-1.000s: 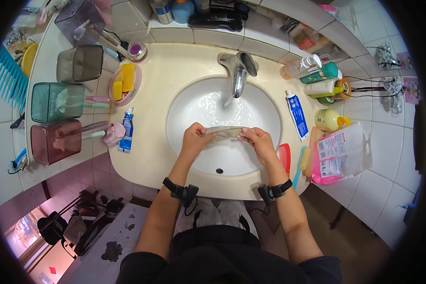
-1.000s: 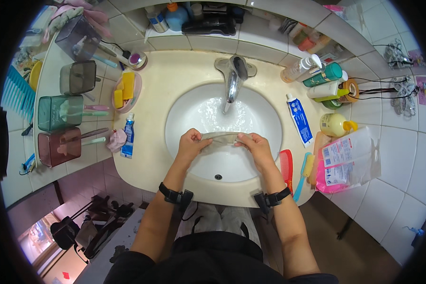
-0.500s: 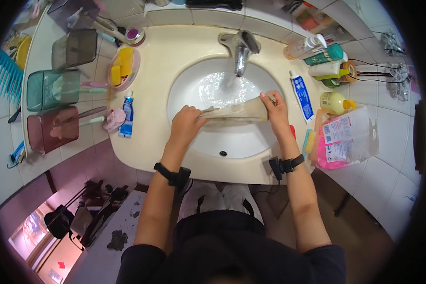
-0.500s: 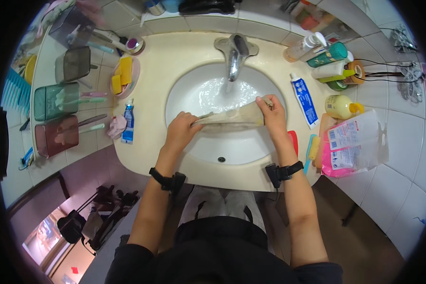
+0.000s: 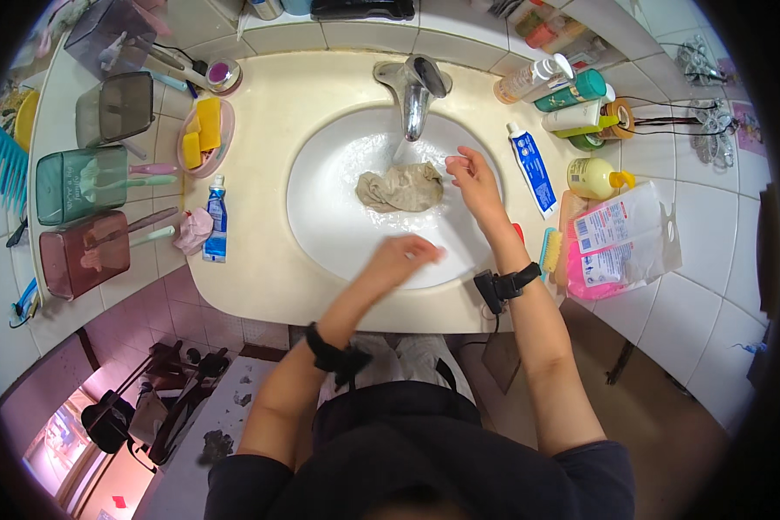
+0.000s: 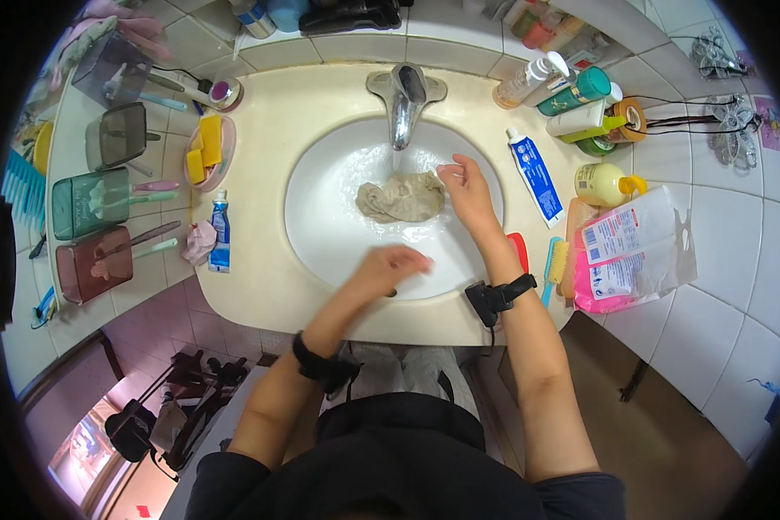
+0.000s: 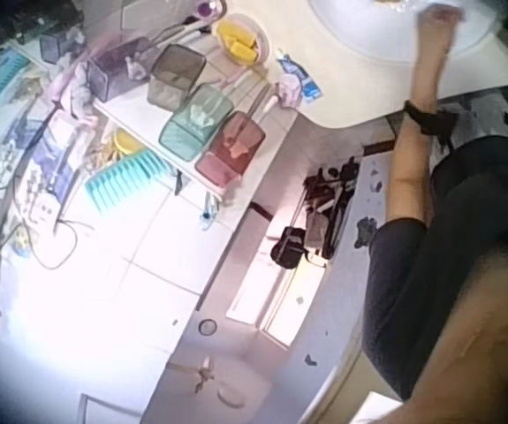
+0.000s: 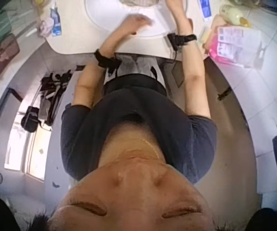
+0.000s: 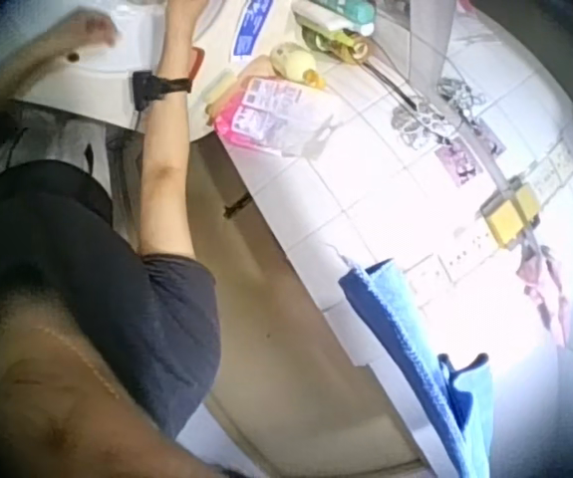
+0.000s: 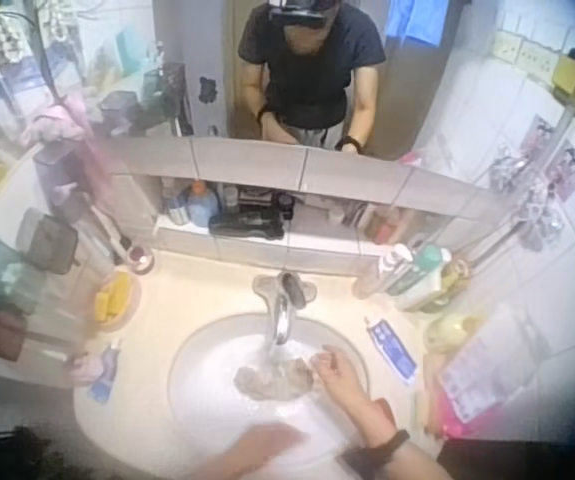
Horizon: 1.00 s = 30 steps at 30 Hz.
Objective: The recorder cleans a washcloth in the sink and then prepares a trash bin with a new liner.
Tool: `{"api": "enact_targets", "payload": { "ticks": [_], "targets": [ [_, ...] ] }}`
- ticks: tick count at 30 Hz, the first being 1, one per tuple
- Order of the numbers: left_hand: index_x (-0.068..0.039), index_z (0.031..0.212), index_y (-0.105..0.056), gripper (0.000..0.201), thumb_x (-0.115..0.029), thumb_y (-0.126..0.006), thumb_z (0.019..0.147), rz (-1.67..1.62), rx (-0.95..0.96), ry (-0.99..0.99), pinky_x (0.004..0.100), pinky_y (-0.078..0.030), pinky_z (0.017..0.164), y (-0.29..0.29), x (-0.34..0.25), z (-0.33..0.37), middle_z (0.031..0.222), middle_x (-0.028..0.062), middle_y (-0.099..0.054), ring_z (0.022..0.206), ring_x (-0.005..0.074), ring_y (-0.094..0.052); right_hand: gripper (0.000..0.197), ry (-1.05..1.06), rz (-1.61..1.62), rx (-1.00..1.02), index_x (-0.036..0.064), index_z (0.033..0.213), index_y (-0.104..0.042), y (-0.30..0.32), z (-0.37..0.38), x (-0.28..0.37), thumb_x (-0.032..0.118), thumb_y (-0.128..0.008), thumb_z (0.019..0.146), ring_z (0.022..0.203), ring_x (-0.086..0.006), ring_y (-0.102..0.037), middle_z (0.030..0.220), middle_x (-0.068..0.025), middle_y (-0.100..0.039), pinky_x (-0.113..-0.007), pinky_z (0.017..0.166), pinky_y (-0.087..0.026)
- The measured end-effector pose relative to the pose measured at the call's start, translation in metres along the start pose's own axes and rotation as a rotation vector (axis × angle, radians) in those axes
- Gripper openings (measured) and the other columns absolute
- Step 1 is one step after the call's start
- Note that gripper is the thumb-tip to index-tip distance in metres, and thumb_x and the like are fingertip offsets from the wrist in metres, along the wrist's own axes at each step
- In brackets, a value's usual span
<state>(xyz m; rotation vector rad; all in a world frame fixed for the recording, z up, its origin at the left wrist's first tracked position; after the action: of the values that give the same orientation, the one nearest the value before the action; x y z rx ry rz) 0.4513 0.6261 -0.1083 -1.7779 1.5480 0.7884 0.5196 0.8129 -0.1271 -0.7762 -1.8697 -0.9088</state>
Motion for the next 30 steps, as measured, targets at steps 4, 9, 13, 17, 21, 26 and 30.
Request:
{"api": "enact_targets", "payload": {
  "ticks": [4, 9, 13, 17, 21, 26, 30],
  "targets": [
    [-0.004, 0.115, -0.061, 0.037, -0.031, -0.063, 0.090, -0.513, 0.424, 0.214, 0.0280, -0.040, 0.092, -0.112, 0.016, -0.027, 0.111, 0.0037, -0.064, 0.106, 0.0092, -0.053, 0.045, -0.119, 0.110, 0.022, -0.0023, 0.127, -0.046, -0.001, 0.010, 0.006, 0.024, -0.056, 0.092, 0.091, -0.0194, -0.062, 0.107, -0.0116, -0.061, -0.029, 0.080, -0.048],
    [-0.005, 0.126, -0.052, 0.040, -0.028, -0.058, 0.094, -1.010, 0.412, 0.187, 0.0313, -0.038, 0.097, -0.144, 0.011, -0.025, 0.121, 0.0035, -0.058, 0.112, 0.0122, -0.051, 0.032, -0.233, 0.351, -0.039, -0.0014, 0.117, -0.050, -0.006, 0.011, -0.001, 0.021, -0.052, 0.094, 0.089, -0.0193, -0.063, 0.106, -0.0120, -0.061, -0.027, 0.076, -0.049],
    [-0.002, 0.126, -0.051, 0.042, -0.030, -0.055, 0.095, -0.998, 0.349, 0.114, 0.0325, -0.035, 0.100, -0.144, 0.017, -0.018, 0.123, 0.0046, -0.057, 0.115, 0.0142, -0.050, 0.035, -0.428, 0.865, -0.088, -0.0055, 0.117, -0.047, -0.010, 0.008, -0.018, 0.018, -0.052, 0.092, 0.096, -0.0217, -0.060, 0.103, -0.0146, -0.061, -0.028, 0.073, -0.050],
    [0.001, 0.124, -0.052, 0.042, -0.030, -0.052, 0.096, -1.187, 0.312, 0.139, 0.0322, -0.034, 0.101, -0.148, 0.013, -0.023, 0.125, 0.0064, -0.056, 0.117, 0.0146, -0.049, 0.027, -0.352, 0.692, -0.135, -0.0030, 0.108, -0.050, 0.000, 0.018, -0.010, 0.019, -0.052, 0.092, 0.085, -0.0233, -0.061, 0.093, -0.0142, -0.061, -0.033, 0.070, -0.049],
    [-0.003, 0.115, -0.059, 0.038, -0.035, -0.057, 0.094, -1.099, 0.262, 0.133, 0.0294, -0.034, 0.097, -0.135, 0.005, -0.027, 0.110, 0.0022, -0.061, 0.104, 0.0118, -0.052, 0.020, -0.236, 0.468, -0.189, 0.0005, 0.097, -0.055, 0.012, 0.029, 0.008, 0.020, -0.052, 0.091, 0.071, -0.0253, -0.061, 0.080, -0.0137, -0.061, -0.040, 0.064, -0.049],
    [-0.003, 0.110, -0.059, 0.034, -0.034, -0.051, 0.096, -0.967, 0.242, 0.188, 0.0345, -0.036, 0.094, -0.143, 0.004, -0.042, 0.104, 0.0025, -0.061, 0.095, 0.0122, -0.053, 0.016, 0.422, -0.870, -0.061, 0.0059, 0.085, -0.061, -0.019, 0.006, 0.051, 0.021, -0.056, 0.086, 0.059, -0.0356, -0.060, 0.068, -0.0146, -0.062, -0.045, 0.058, -0.048],
    [-0.010, 0.103, -0.065, 0.034, -0.041, -0.057, 0.092, -0.988, 0.251, 0.208, 0.0261, -0.033, 0.089, -0.156, 0.006, -0.045, 0.099, 0.0009, -0.065, 0.099, 0.0090, -0.054, 0.018, 0.514, -0.951, -0.015, 0.0060, 0.084, -0.060, -0.029, 0.001, 0.057, 0.023, -0.055, 0.087, 0.061, -0.0342, -0.062, 0.068, -0.0135, -0.063, -0.045, 0.059, -0.049]
  ]
}}
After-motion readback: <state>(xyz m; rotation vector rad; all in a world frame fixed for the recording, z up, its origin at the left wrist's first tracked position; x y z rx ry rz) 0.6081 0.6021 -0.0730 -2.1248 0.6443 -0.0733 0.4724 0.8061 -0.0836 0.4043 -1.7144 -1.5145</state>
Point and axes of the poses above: each hand's wrist, its own z-axis towards the middle knuckle, its own y-axis out of the back of the hand, x = y × z, the point moved 10 cm from there along z, towards the middle knuckle
